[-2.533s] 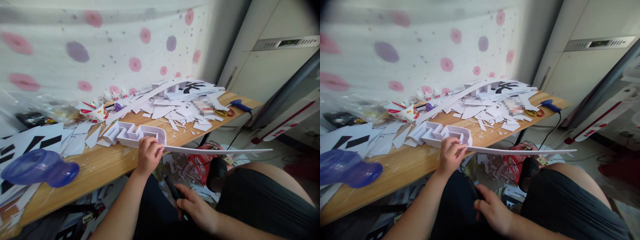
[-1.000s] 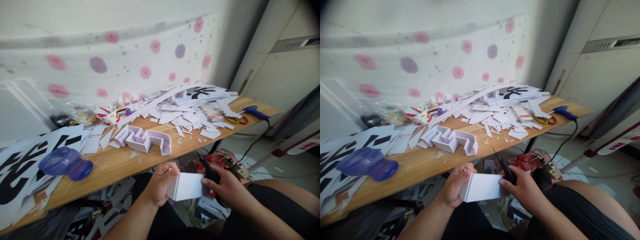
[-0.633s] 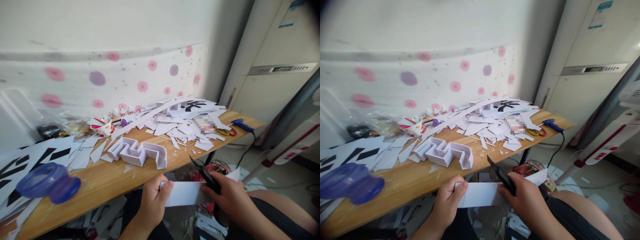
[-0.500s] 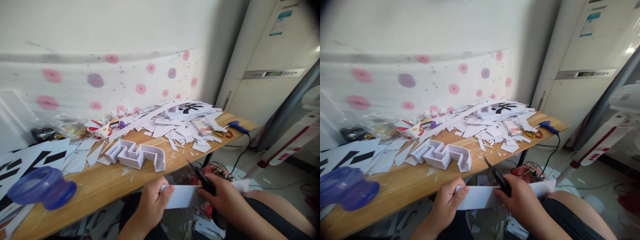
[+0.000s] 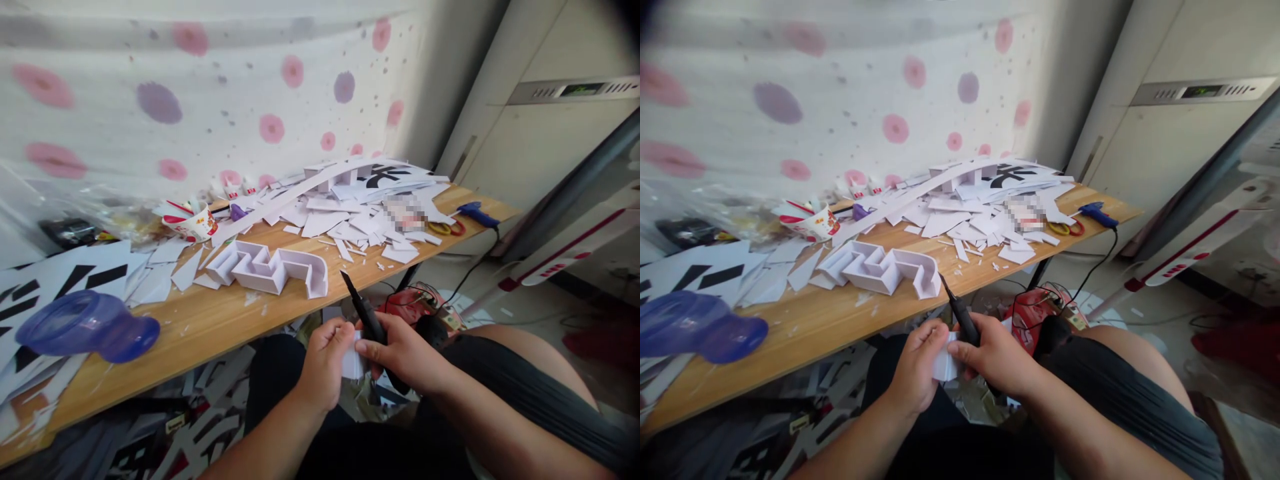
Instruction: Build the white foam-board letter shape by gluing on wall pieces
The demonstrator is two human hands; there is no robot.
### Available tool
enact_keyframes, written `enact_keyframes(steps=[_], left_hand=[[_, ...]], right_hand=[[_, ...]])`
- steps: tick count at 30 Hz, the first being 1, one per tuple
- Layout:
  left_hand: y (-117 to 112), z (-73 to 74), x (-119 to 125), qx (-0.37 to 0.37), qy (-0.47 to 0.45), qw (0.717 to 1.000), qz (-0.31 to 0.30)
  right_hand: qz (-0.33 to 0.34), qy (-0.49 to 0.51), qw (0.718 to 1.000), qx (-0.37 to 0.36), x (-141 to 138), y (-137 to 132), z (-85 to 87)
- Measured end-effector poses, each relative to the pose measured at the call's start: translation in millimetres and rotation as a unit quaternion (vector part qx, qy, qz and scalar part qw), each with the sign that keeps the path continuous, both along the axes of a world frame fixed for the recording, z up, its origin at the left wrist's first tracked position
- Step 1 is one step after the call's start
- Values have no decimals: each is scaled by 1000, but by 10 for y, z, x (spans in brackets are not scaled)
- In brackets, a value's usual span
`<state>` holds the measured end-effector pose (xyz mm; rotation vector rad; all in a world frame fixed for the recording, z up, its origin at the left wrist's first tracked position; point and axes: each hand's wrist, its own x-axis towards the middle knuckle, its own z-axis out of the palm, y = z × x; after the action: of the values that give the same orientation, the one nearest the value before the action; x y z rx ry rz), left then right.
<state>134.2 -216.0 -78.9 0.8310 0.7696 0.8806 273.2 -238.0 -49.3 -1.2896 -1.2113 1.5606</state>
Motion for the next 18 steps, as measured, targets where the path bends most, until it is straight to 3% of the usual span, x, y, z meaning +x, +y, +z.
enact_keyframes(steps=[2,6,7,8,11,14,18], left_hand=[[44,22,-25,4,10,999,32],[236,52,-185,45,10,976,211],[274,53,-239,61,14,972,224],[298,50,-295,76,32,973,214],[302,12,-460,96,116,983,105],[296,-22,-633,75,149,984,67],[345,10,-893,79,162,975,132]], right_hand=[[-6,-8,1000,0,6,13,-2],[-62,-29,998,-2,66,32,13],[-74,-35,997,1,91,30,22],[-76,-43,996,5,121,23,38],[-41,-85,996,2,263,-8,162],[-6,-181,983,15,498,5,461],[-97,-310,926,190,688,220,1188]])
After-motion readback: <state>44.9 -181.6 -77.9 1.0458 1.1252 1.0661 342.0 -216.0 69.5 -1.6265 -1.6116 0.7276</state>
